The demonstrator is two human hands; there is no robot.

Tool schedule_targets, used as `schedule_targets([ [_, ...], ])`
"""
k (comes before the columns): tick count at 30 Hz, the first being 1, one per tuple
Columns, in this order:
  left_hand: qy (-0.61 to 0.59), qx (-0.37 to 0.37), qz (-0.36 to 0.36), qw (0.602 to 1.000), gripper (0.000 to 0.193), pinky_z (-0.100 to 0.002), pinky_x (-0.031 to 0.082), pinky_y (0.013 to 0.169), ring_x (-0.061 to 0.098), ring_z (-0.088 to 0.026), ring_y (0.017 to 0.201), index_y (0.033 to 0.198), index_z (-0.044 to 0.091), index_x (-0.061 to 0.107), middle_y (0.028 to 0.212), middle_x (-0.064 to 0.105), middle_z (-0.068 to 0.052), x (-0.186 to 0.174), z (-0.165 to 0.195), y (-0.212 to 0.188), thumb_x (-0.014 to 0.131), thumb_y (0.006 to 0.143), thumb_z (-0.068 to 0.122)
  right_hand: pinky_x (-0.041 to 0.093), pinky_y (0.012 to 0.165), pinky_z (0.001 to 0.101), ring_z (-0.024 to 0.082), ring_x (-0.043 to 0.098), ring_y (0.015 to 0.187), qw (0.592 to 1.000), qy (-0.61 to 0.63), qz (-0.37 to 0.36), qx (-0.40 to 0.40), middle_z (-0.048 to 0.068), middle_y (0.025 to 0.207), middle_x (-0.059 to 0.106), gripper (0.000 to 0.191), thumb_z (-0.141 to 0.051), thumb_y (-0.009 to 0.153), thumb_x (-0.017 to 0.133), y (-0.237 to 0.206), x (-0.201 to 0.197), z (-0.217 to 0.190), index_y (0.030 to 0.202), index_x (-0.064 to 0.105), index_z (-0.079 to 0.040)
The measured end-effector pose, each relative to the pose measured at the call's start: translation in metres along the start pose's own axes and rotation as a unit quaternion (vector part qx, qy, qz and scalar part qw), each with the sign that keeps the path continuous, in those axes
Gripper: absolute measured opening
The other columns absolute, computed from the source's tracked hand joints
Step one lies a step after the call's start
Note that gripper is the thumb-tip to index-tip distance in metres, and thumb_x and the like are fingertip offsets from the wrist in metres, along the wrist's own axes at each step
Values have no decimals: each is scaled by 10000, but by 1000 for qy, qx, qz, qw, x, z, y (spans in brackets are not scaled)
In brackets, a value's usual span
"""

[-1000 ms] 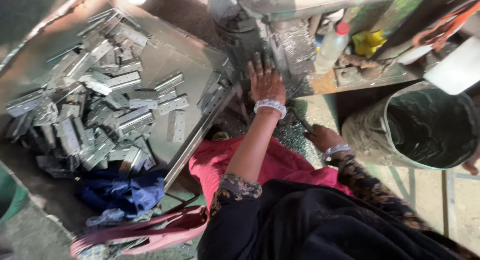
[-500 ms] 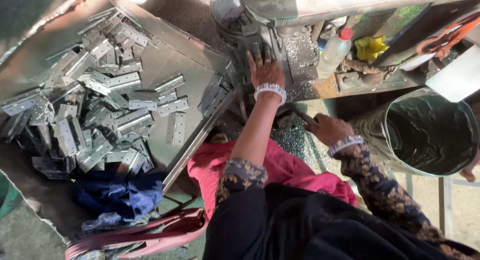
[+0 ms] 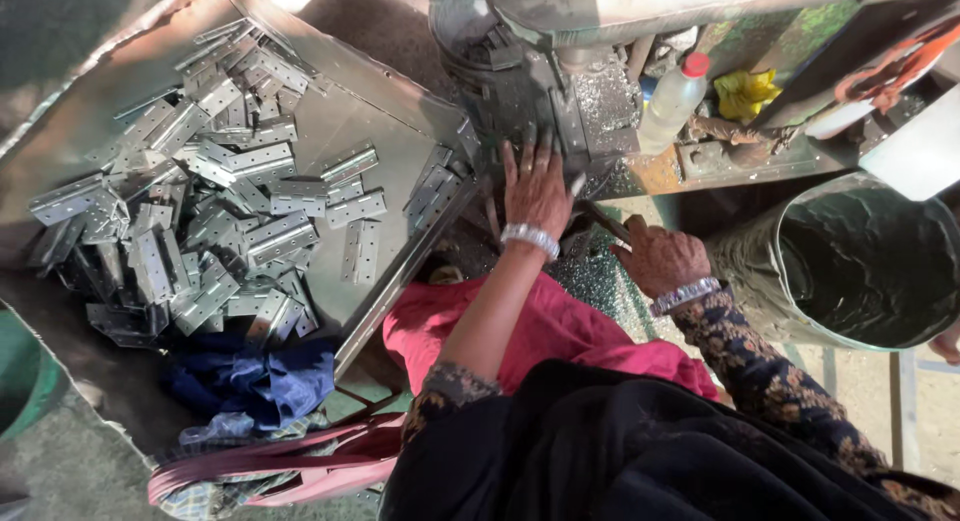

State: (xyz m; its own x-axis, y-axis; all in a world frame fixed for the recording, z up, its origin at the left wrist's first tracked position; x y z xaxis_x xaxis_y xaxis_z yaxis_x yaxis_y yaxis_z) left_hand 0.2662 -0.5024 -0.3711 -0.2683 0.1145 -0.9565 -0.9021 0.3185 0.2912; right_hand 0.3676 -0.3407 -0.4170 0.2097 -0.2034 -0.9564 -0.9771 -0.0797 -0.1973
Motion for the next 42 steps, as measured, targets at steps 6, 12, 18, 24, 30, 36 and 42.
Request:
schedule_targets([
  [6,-67,119,102,985,222,-510,455,1127,680,-247,1130,1227,97,653,1335,637,-94,-11,13,-21,571,1027,150,600,756,483,340,765,839,997,3,-77,16,153,896,757,514,-527,1012,531,-3,-13,-15,1227,544,-60],
  [12,131,-57,-65,988,190,-427,539,927,645,-243,1110,1030,102,745,1340,618,-110,1,63,58,594,977,204,575,800,518,386,738,918,999,-4,-42,-17,177,974,748,513,-533,992,546,2,-10,-10,1217,548,-72],
  [18,19,-78,-74,994,328,-558,347,1097,445,-348,1396,1171,119,721,1597,433,-127,-9,15,12,545,920,236,567,817,511,379,736,935,998,-17,-56,-23,185,955,750,562,-547,961,579,-1,-18,-17,1234,530,-58],
  [24,173,-38,-167,970,394,-611,-7,1242,297,-294,1539,1306,136,683,1598,433,-117,-2,26,10,428,1029,252,586,770,481,333,757,881,994,-71,-60,-52,151,899,760,569,-586,985,562,14,-34,-27,1170,581,-48],
  [30,173,-77,-194,963,418,-626,-58,1227,288,-310,1541,1375,138,639,1615,420,-132,-4,26,41,394,1073,290,584,763,504,365,752,861,998,11,-61,-9,159,894,752,520,-575,980,556,21,5,2,1097,607,-71],
  [36,128,-52,-174,975,448,-600,-57,1205,295,-314,1485,1356,162,616,1564,423,-95,-6,19,18,413,995,330,561,773,536,411,714,906,990,118,-39,63,211,942,732,505,-594,944,593,-8,69,20,1064,654,-107],
  [42,67,-76,-177,979,373,-541,-31,1290,298,-298,1538,1359,175,653,1637,402,-95,6,11,30,417,1085,268,583,781,535,405,744,878,992,83,-78,52,205,943,744,562,-634,979,544,23,64,40,1051,656,-88],
])
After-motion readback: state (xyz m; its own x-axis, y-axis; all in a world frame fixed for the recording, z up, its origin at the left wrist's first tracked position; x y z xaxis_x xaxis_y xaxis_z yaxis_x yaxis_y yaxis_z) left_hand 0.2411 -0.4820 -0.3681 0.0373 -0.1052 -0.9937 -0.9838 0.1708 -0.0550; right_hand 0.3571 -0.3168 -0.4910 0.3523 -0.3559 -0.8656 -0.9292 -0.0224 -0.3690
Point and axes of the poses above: each hand's wrist, its own y-axis towards the middle knuckle, its own x-axis out of the palm, z = x × y, the point moved 8 cm from there along y, towards the middle knuckle
